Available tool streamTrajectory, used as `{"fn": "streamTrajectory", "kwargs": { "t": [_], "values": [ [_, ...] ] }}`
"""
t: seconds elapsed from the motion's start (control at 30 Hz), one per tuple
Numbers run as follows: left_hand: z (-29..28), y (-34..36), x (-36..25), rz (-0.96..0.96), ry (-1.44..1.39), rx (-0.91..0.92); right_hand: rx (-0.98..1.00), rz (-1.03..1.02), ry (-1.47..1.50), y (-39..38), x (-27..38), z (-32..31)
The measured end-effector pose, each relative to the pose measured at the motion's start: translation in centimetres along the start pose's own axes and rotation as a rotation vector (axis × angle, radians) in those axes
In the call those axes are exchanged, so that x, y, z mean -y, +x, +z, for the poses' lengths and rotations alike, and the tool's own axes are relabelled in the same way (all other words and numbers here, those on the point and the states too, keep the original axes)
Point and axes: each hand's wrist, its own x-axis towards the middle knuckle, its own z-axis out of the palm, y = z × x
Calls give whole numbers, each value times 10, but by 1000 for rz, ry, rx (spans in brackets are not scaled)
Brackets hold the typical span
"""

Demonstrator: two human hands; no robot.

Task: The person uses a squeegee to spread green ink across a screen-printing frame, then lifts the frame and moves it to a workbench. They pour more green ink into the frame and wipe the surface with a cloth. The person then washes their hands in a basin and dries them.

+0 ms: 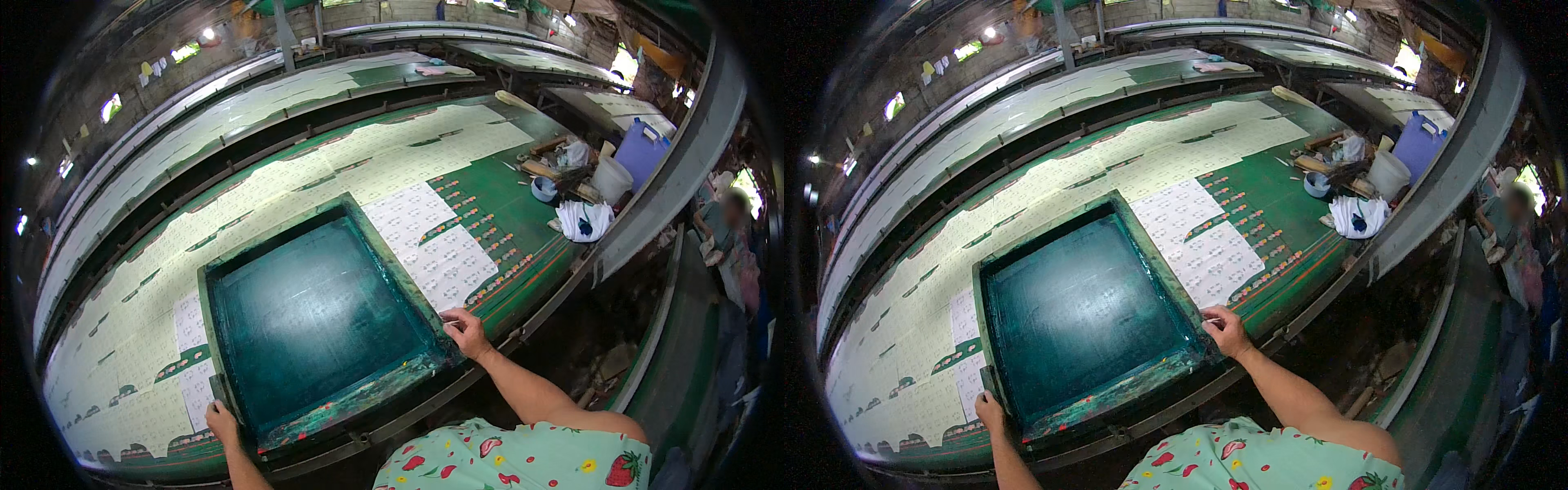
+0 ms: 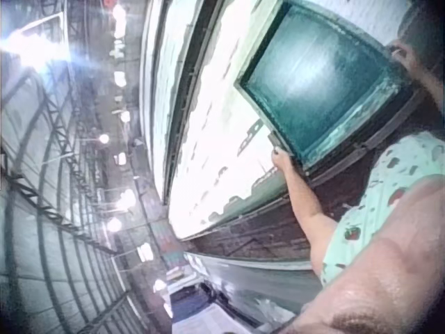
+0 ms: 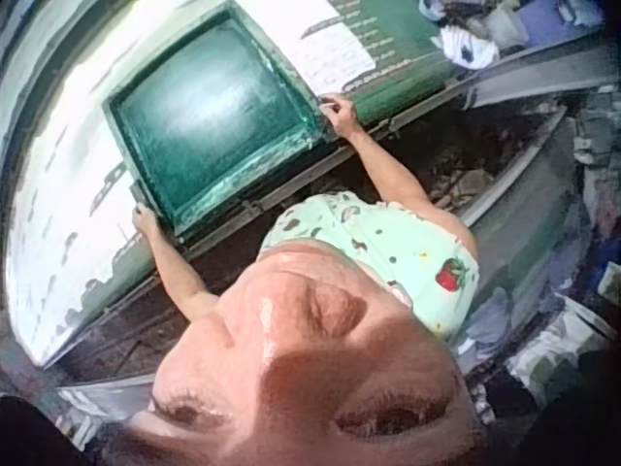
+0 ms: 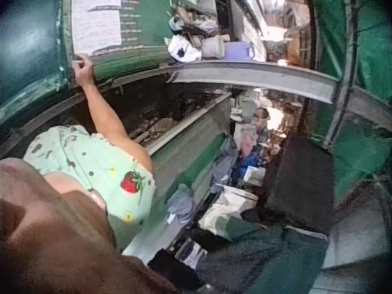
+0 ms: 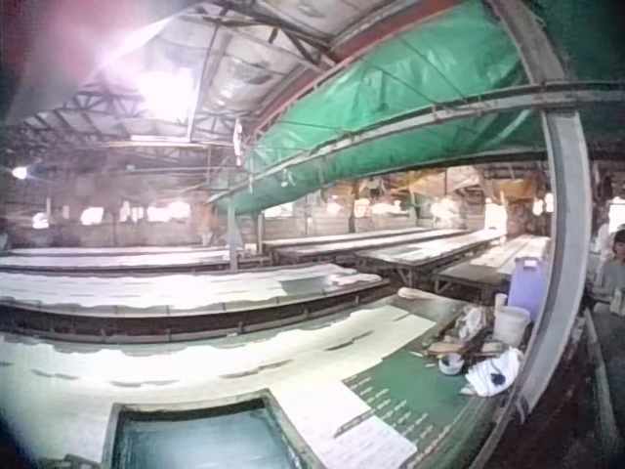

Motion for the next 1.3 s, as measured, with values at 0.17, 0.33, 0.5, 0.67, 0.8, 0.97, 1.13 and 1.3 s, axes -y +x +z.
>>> {"fn": "streamTrajectory", "kwargs": {
  "t": [0.17, 0.33, 0.5, 0.67, 0.8, 0.97, 1.13, 1.3],
  "values": [
    [-6, 35, -23, -60, 214, 25, -32, -71, 35, 9, -22, 9],
    [11, 48, -24, -206, 75, 44, 0, -21, 254, 3, -28, 7],
    [10, 49, -25, -177, -27, 93, -16, 6, 237, -11, -22, 3],
    [13, 47, -25, -200, -152, 56, -112, 105, 537, -14, -23, 3],
    [7, 42, 0, -216, -186, 35, -47, 152, 695, -7, 54, 9],
    [21, 58, -16, -288, -462, 163, 191, 23, 645, -1, 141, -4],
    [18, 115, 73, -375, -696, 331, 175, -93, 575, 0, 187, 13],
    [-3, 95, -25, -334, -1333, 713, 140, -185, 499, -36, 204, -12]
  ]
}}
